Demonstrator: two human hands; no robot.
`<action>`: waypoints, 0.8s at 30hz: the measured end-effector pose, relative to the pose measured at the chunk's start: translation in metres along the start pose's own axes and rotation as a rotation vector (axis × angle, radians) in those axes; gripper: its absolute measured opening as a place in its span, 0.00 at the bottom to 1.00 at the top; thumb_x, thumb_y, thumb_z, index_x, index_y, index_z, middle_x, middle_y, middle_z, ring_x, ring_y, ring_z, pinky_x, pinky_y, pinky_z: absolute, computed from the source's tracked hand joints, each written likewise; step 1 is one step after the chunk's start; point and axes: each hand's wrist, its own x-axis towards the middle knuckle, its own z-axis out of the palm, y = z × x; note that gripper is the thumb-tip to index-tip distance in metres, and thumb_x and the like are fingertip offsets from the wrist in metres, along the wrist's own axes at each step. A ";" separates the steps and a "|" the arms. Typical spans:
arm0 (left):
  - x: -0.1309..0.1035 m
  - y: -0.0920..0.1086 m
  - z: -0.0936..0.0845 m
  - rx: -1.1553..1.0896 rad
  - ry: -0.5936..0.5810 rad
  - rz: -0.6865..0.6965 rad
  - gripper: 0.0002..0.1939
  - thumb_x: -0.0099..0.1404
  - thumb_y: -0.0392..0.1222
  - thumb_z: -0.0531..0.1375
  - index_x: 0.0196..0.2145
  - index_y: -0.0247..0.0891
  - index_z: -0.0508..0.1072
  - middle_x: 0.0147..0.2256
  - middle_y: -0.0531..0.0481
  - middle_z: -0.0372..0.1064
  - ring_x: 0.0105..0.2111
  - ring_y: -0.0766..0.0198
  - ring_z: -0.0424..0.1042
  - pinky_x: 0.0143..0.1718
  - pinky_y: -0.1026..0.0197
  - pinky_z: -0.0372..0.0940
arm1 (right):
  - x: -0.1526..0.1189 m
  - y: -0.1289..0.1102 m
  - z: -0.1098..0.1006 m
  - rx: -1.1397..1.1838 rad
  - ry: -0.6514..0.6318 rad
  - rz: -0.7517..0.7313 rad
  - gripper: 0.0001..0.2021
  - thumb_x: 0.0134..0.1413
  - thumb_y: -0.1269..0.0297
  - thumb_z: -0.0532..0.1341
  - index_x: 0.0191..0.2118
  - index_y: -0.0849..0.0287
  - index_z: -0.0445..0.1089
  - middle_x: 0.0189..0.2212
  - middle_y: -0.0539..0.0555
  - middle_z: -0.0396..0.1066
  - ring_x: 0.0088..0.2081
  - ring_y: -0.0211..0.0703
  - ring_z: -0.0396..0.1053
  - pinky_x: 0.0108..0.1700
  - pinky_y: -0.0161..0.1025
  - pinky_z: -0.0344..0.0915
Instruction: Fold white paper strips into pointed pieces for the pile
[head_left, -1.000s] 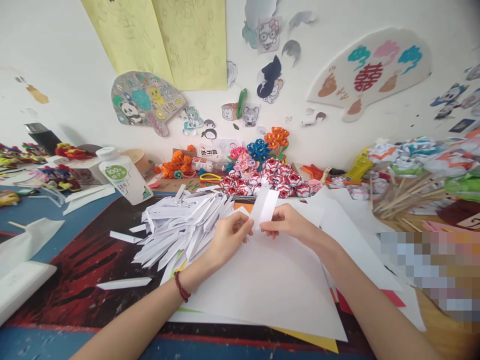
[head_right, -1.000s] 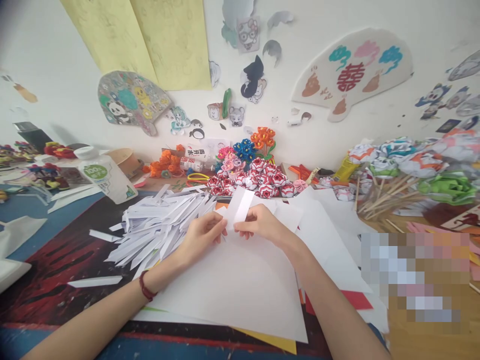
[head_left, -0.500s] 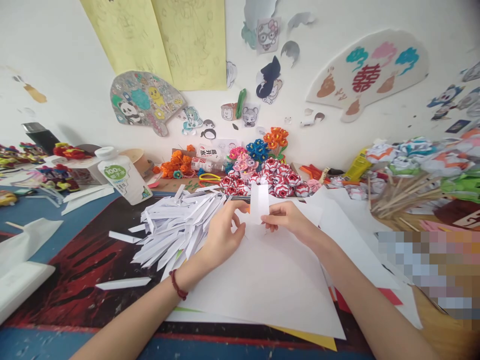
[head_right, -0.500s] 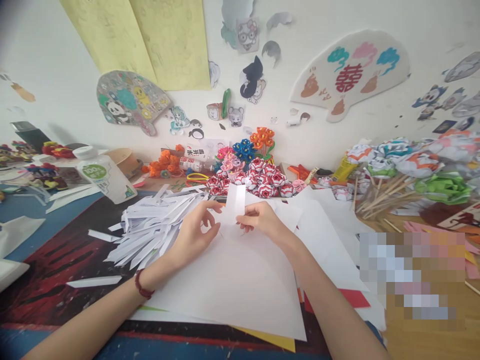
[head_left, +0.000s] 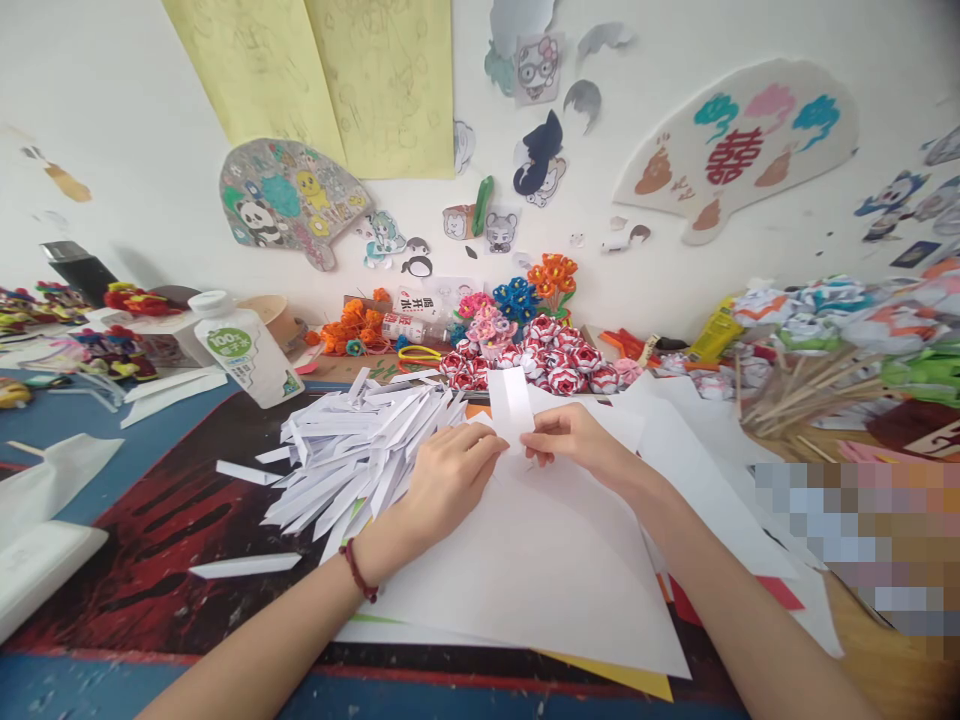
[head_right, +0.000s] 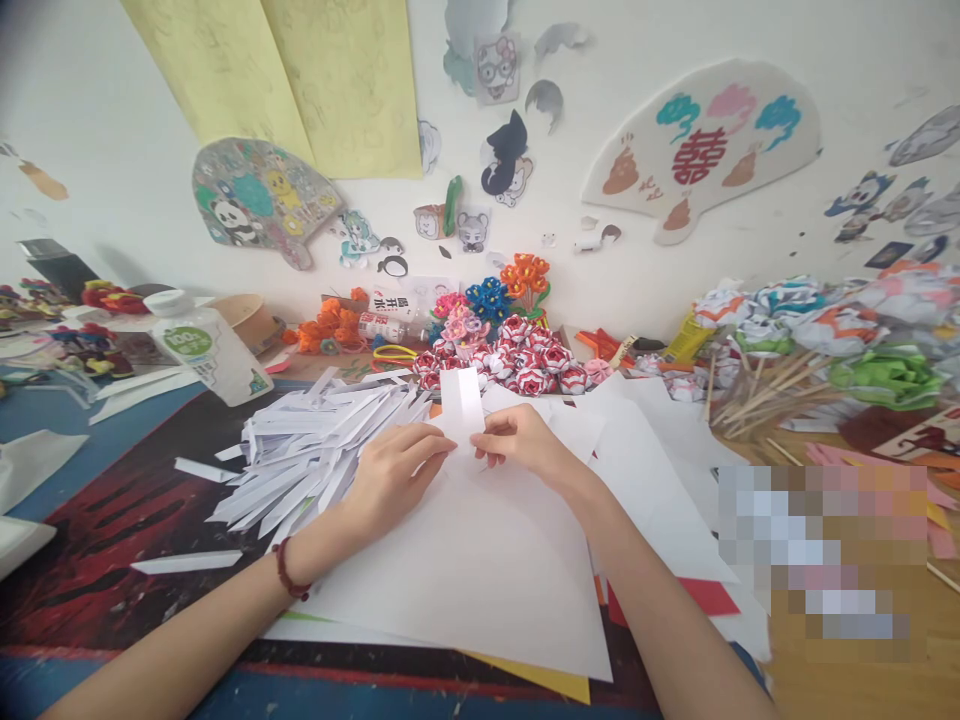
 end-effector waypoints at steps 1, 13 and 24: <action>0.001 0.002 -0.001 -0.035 0.010 -0.038 0.10 0.69 0.37 0.49 0.39 0.41 0.71 0.35 0.48 0.73 0.35 0.61 0.71 0.38 0.59 0.60 | 0.000 0.000 0.000 0.003 0.003 -0.007 0.14 0.48 0.55 0.65 0.23 0.63 0.73 0.20 0.53 0.70 0.24 0.39 0.66 0.28 0.36 0.60; 0.010 0.002 -0.001 -0.524 -0.015 -0.520 0.15 0.65 0.49 0.54 0.26 0.37 0.66 0.22 0.54 0.64 0.22 0.67 0.63 0.25 0.65 0.57 | 0.000 -0.002 0.012 0.022 -0.036 0.000 0.16 0.45 0.53 0.67 0.25 0.63 0.73 0.23 0.53 0.72 0.23 0.37 0.66 0.27 0.35 0.61; 0.009 0.006 -0.003 -0.435 0.019 -0.481 0.06 0.62 0.44 0.57 0.34 0.39 0.67 0.27 0.55 0.67 0.23 0.68 0.64 0.26 0.65 0.56 | 0.000 -0.001 0.016 0.024 -0.001 0.012 0.19 0.50 0.49 0.63 0.24 0.63 0.73 0.18 0.52 0.68 0.22 0.38 0.66 0.27 0.35 0.59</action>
